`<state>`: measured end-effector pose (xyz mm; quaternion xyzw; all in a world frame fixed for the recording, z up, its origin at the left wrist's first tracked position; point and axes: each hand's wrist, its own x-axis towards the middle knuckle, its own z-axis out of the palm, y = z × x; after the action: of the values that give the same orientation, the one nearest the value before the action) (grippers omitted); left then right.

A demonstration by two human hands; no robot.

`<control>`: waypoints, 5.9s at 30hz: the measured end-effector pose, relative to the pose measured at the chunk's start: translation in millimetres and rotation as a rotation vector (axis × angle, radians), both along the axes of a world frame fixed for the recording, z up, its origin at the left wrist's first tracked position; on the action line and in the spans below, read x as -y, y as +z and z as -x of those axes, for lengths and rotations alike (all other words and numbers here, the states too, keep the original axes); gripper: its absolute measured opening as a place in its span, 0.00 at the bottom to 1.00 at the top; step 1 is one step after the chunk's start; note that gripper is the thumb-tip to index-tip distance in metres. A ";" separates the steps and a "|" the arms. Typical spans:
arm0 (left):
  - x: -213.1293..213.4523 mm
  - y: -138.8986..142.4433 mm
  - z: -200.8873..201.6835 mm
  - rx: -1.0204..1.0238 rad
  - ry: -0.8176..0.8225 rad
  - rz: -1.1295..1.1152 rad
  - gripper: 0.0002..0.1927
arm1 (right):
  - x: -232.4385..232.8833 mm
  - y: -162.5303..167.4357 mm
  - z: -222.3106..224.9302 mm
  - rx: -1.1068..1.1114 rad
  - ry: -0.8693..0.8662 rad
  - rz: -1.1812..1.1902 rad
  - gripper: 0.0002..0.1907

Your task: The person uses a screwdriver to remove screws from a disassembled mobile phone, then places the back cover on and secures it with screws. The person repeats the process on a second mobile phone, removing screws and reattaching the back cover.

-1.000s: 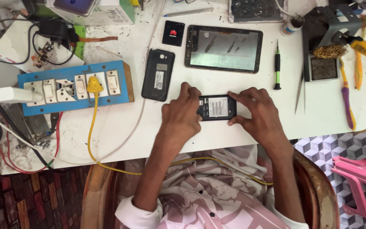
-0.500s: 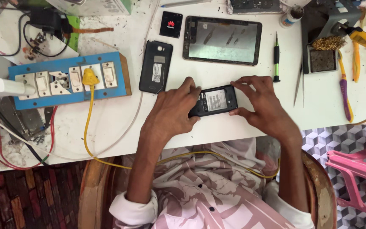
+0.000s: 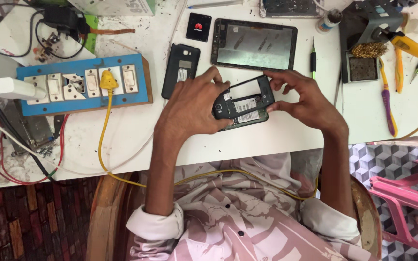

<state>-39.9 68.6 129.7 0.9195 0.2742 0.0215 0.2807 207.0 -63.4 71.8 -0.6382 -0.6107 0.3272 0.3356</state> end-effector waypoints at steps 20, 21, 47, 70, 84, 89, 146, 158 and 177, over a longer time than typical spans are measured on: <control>10.6 -21.0 0.0 0.014 -0.041 -0.007 0.35 | 6.4 -12.9 3.1 0.089 -0.004 0.053 0.41; 13.6 -22.3 -1.1 -0.011 -0.039 -0.002 0.35 | 8.0 -13.5 3.8 0.110 -0.003 0.064 0.41; 33.8 -45.4 8.1 0.004 0.079 -0.113 0.37 | 21.6 -18.3 7.9 0.231 0.021 0.018 0.35; 36.9 -39.0 6.8 -0.021 0.209 -0.054 0.33 | 8.2 12.3 43.1 0.450 -0.192 0.139 0.22; 50.7 -39.6 4.1 -0.058 0.245 -0.216 0.34 | 19.7 19.4 63.2 0.544 -0.133 0.104 0.27; 55.4 -43.7 1.6 -0.131 0.217 -0.188 0.28 | 18.2 23.1 66.1 0.518 -0.087 -0.051 0.33; 83.9 -61.7 -26.7 1.065 0.502 0.730 0.12 | 45.6 -14.2 103.6 -0.415 -0.754 -0.451 0.18; 99.9 -67.2 -34.8 1.069 0.755 0.717 0.07 | 40.7 -25.4 106.1 -0.367 -0.772 -0.458 0.10; 100.2 -31.1 -32.3 0.892 0.517 0.340 0.03 | 44.7 28.1 102.7 -0.146 -0.637 -0.376 0.10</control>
<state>-7.6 -31.6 98.6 0.6654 0.3451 0.4336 0.5002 104.3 -108.1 99.9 -0.6984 -0.4056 0.1330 0.5745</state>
